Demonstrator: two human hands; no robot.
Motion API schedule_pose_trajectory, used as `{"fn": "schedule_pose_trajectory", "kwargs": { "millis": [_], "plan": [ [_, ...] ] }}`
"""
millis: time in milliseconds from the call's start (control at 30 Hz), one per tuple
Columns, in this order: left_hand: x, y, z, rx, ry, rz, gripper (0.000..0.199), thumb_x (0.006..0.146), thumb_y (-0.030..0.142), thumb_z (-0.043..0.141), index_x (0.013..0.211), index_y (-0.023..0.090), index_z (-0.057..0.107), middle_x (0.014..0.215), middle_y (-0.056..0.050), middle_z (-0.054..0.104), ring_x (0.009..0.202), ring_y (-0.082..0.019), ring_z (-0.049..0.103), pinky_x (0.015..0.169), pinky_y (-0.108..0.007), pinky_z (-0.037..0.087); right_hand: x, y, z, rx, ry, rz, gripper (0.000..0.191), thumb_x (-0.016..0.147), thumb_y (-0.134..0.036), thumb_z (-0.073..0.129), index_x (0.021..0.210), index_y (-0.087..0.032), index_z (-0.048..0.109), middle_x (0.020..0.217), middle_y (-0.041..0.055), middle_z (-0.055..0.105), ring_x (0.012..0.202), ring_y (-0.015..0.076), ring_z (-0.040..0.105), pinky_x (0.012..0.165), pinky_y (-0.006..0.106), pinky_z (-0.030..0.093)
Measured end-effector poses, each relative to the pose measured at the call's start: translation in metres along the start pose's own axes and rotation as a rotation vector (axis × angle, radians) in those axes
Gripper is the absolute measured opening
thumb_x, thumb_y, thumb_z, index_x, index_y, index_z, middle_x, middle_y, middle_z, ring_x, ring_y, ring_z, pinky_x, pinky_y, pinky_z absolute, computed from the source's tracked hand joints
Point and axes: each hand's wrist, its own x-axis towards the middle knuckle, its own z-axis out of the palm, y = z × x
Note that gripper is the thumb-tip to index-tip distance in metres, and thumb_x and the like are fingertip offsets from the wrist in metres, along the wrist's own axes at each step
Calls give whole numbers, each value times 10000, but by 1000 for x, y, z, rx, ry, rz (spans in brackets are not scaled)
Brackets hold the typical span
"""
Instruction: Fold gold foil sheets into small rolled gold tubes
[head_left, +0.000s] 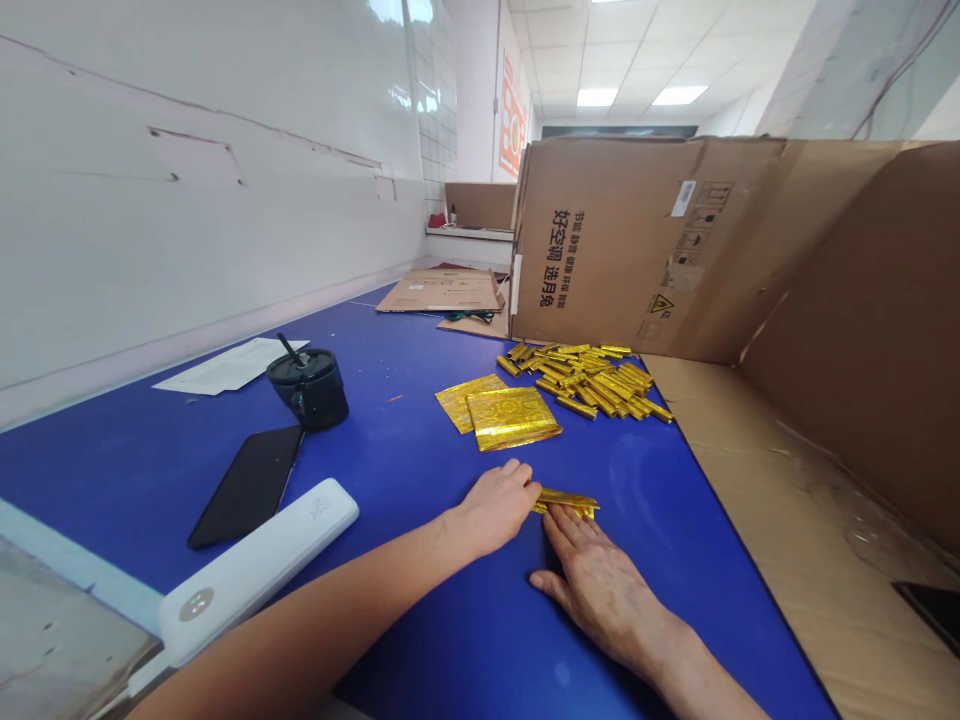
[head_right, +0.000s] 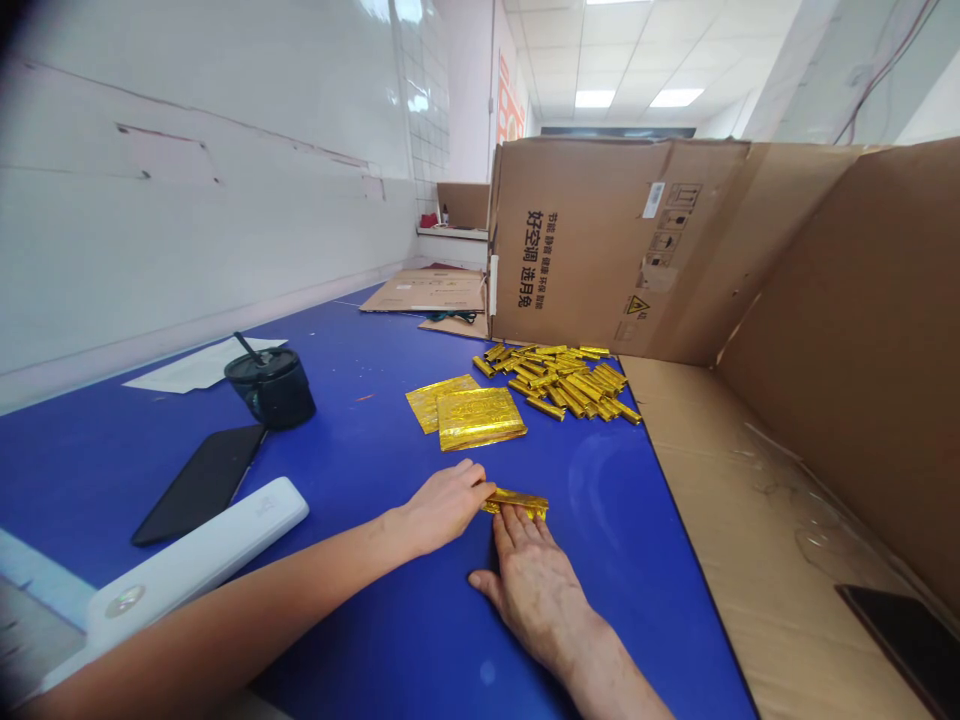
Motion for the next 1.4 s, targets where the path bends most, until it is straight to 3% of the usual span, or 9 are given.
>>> {"fn": "schedule_pose_trajectory", "kwargs": {
  "millis": [167,367,500,667,1033,1133,1233,1400],
  "plan": [
    [-4,4,-3,-1,2,-32,253,791,125,422,1030,168,492,892,-70,503,834,-210,454,690,-316,403,1,0,-2,27,-30,-3,583,778,-392,480,1245,-54,394,1281,188,381,1183,281,332,972,418,289],
    [-18,20,-15,-97,187,-36,249,816,184,415,1052,145,484,1033,-86,487,949,-217,432,808,-349,368,2,3,-1,79,-71,3,627,777,-424,464,1276,-64,345,1324,166,314,1215,268,272,995,400,254],
    [-27,29,-12,-186,116,-40,223,830,213,397,1018,155,501,934,-66,535,880,-191,481,776,-320,394,1,4,0,97,-66,2,627,771,-412,476,1282,-76,338,1322,152,330,1217,260,274,998,398,252],
    [-29,24,-4,-177,24,-104,266,808,323,462,986,136,527,946,-74,550,894,-211,490,785,-328,403,0,2,-1,82,-81,21,621,773,-402,472,1279,-65,341,1327,155,317,1219,254,272,998,382,254],
    [-47,4,-5,-88,33,-245,247,840,305,402,943,149,564,926,-61,560,885,-220,472,787,-349,396,-5,9,-16,75,-88,119,494,794,-397,439,1170,-80,486,1256,158,432,1125,253,427,922,355,363],
    [-48,2,-3,-95,65,-247,257,818,310,444,982,140,546,1019,-75,542,965,-225,452,844,-347,360,-5,13,-14,57,-60,117,449,794,-395,443,1128,-105,521,1234,150,463,1106,255,446,910,369,367],
    [-49,6,-5,-119,69,-217,293,803,324,468,1011,126,527,1092,-92,518,1025,-223,432,883,-341,323,-5,17,-12,39,-8,96,366,806,-380,433,1060,-148,561,1188,128,514,1073,246,478,921,396,338],
    [-49,27,-15,-143,-3,-151,270,795,387,463,906,158,554,904,-64,569,886,-224,485,775,-360,358,-1,25,-11,13,62,136,279,827,-345,418,994,-185,575,1019,95,613,955,220,551,893,390,345]
  ]
}}
